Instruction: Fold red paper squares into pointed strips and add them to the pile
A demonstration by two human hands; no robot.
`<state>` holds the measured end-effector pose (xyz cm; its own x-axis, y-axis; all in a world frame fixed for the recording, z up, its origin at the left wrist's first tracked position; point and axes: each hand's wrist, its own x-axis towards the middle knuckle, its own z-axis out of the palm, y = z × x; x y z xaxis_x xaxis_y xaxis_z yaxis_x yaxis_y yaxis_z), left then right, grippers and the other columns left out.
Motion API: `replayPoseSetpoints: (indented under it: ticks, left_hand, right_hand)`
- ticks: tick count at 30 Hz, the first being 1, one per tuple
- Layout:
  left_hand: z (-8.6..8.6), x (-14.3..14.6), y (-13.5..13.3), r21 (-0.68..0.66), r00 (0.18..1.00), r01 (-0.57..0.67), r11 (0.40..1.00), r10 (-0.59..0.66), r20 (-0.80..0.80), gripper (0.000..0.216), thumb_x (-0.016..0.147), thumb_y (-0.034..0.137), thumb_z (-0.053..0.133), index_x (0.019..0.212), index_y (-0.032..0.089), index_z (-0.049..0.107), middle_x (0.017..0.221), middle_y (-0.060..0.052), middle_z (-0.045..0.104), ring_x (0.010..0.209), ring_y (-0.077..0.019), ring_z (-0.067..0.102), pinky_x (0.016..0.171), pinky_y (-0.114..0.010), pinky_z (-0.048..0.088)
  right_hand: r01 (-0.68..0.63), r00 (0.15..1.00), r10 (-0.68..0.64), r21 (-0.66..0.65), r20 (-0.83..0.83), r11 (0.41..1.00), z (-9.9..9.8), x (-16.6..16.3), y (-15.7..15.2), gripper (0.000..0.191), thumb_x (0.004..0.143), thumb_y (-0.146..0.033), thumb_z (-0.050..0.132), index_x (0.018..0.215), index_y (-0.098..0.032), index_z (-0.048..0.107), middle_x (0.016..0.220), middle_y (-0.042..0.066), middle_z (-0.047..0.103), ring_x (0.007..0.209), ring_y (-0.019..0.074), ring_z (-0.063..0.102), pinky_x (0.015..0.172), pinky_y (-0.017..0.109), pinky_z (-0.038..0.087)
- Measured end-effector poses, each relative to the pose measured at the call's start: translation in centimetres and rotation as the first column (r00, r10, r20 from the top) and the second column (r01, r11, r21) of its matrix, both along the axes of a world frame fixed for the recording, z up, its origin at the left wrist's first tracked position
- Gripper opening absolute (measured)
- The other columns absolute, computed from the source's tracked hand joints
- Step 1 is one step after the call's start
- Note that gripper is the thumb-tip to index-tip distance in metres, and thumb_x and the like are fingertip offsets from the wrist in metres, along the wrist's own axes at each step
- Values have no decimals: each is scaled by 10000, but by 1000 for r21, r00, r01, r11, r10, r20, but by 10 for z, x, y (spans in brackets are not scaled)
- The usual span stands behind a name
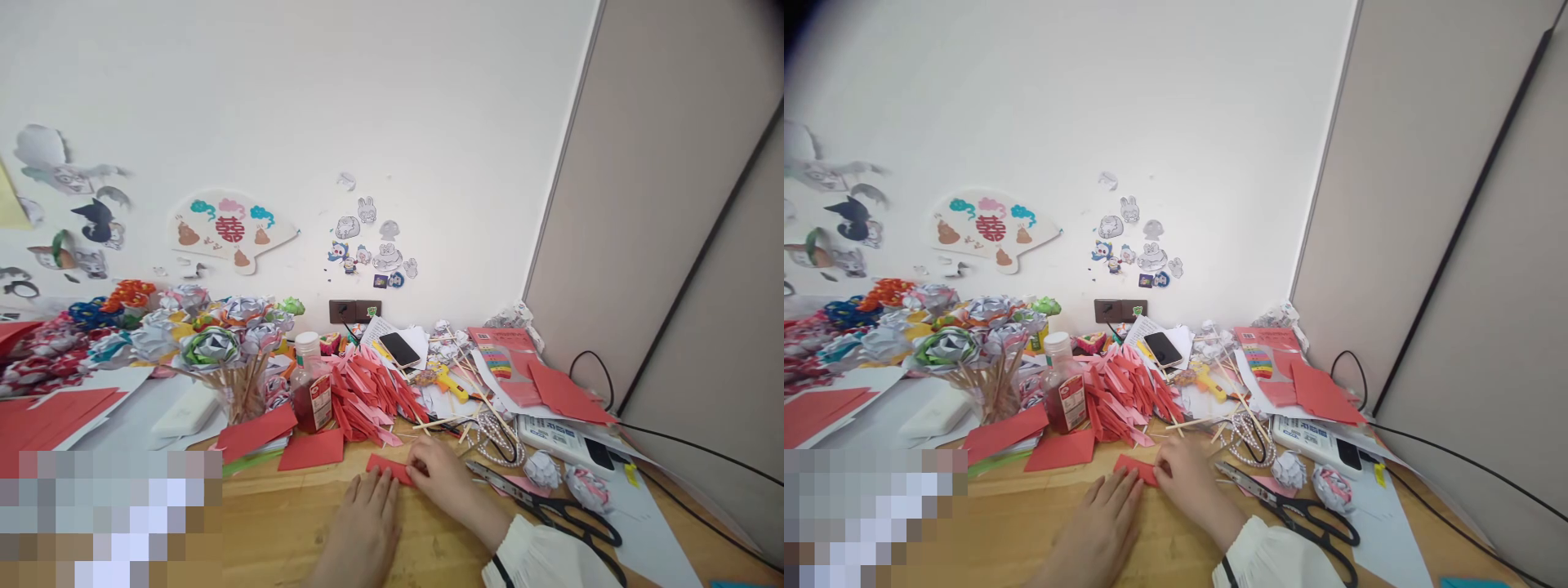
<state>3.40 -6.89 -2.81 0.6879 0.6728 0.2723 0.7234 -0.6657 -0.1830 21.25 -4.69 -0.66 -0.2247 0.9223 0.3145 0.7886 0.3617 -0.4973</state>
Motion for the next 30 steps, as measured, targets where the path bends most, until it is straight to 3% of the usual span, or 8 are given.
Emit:
replayPoseSetpoints:
  ticks: [4,14,30]
  left_hand:
    - [10,2,-2,-92,999,-17,996,22,46,392,870,267,446,1237,150,522,1244,-133,565,1146,-291,492,968,-470,379]
    - [11,1,-4,-76,998,-22,997,26,59,426,837,215,449,1255,150,501,1266,-136,541,1182,-309,441,959,-472,377]
    - [17,-1,-5,-108,997,-5,994,13,73,490,799,189,458,1288,159,469,1312,-131,513,1202,-301,437,971,-470,374]
  right_hand:
    - [26,999,-26,3,31,1000,-1,-2,0,136,763,-93,537,702,-174,627,807,25,610,784,160,554,695,247,380]
    - [99,989,-100,10,113,995,1,-6,-4,144,787,-90,523,735,-177,625,859,41,594,808,174,554,706,261,391]
    - [113,984,-120,64,132,992,-5,-6,0,154,782,-75,506,711,-171,602,794,34,599,747,172,550,654,261,371]
